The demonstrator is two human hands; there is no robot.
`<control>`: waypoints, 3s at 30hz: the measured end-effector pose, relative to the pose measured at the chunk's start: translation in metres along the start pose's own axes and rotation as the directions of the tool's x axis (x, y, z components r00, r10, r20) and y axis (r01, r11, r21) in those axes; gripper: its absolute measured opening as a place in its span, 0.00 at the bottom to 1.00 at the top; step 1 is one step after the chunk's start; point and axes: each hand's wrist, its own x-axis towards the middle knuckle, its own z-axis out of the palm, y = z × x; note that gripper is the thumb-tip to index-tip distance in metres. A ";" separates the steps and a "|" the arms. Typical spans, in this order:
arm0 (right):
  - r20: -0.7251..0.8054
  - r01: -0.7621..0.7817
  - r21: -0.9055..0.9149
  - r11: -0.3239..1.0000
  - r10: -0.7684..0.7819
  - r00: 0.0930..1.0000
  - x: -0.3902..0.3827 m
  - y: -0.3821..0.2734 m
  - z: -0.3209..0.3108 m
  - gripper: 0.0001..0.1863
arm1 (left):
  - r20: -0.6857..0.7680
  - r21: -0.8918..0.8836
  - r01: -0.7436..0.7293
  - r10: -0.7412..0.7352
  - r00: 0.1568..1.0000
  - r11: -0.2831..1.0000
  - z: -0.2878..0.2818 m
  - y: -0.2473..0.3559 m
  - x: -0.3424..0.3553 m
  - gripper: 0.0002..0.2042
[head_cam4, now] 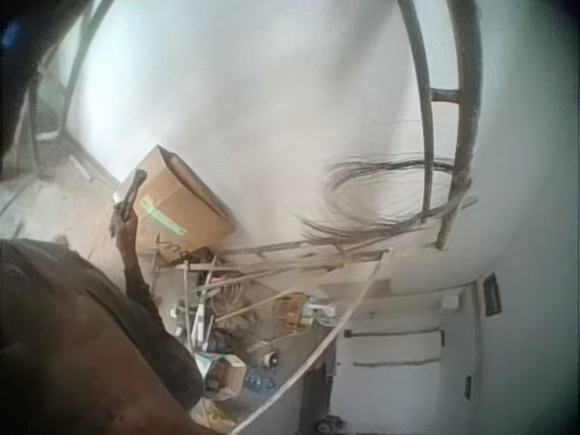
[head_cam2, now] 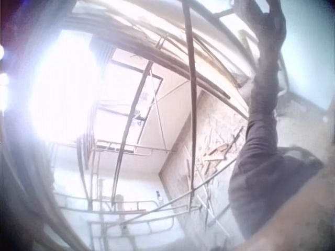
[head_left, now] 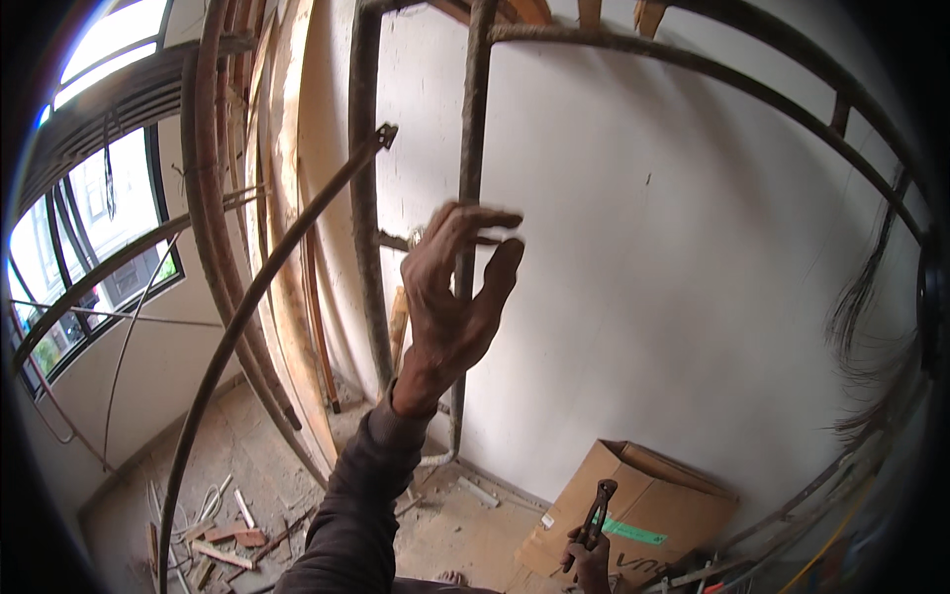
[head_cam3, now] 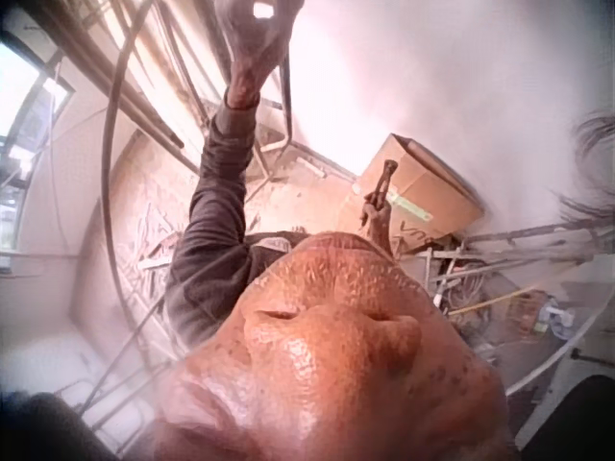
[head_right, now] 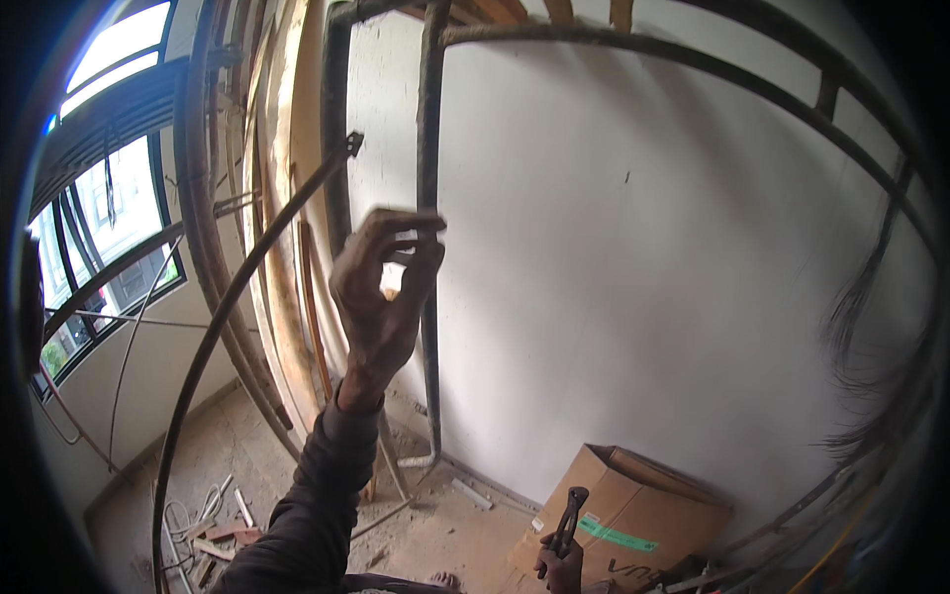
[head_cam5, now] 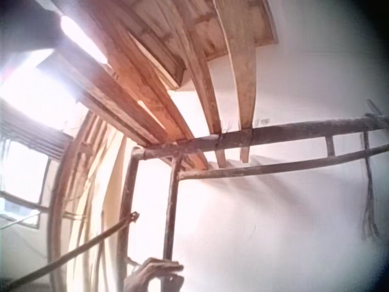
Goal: The person secures a wooden plank to a metal scaffolding frame by hand and with end cutting pliers using wire.
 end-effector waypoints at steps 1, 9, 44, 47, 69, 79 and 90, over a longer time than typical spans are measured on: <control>-0.017 -0.008 -0.029 1.000 0.008 1.000 -0.003 0.005 -0.005 0.09 | 0.024 -0.036 0.064 -0.063 0.998 0.997 -0.006 -0.004 -0.021 0.08; -0.101 -0.025 -0.058 0.998 0.019 0.995 -0.028 0.033 -0.015 0.10 | -0.226 0.115 0.567 -0.534 0.815 0.816 -0.092 -0.038 -0.154 0.07; -0.038 -0.267 -0.101 0.958 0.264 0.964 -0.049 0.068 -0.018 0.13 | 0.011 0.117 0.908 -0.915 0.404 0.402 -0.059 -0.144 -0.349 0.11; -0.035 -0.297 -0.135 0.945 0.295 0.955 -0.045 0.075 -0.022 0.13 | -0.028 0.045 0.900 -0.900 0.434 0.433 -0.066 -0.128 -0.330 0.11; 0.319 -0.073 -0.238 0.968 0.149 0.936 0.053 -0.029 0.053 0.13 | -0.179 0.673 0.496 -0.530 0.829 0.549 -0.195 0.061 -0.155 0.05; 0.470 0.169 -0.316 0.933 0.000 0.882 0.097 -0.100 0.125 0.17 | -0.138 0.846 0.496 -0.819 0.556 0.194 -0.228 0.093 -0.169 0.05; 0.606 0.353 0.361 0.863 -0.504 0.616 0.116 -0.194 0.231 0.41 | -0.145 0.800 0.582 -0.893 0.426 0.147 -0.256 0.050 -0.218 0.05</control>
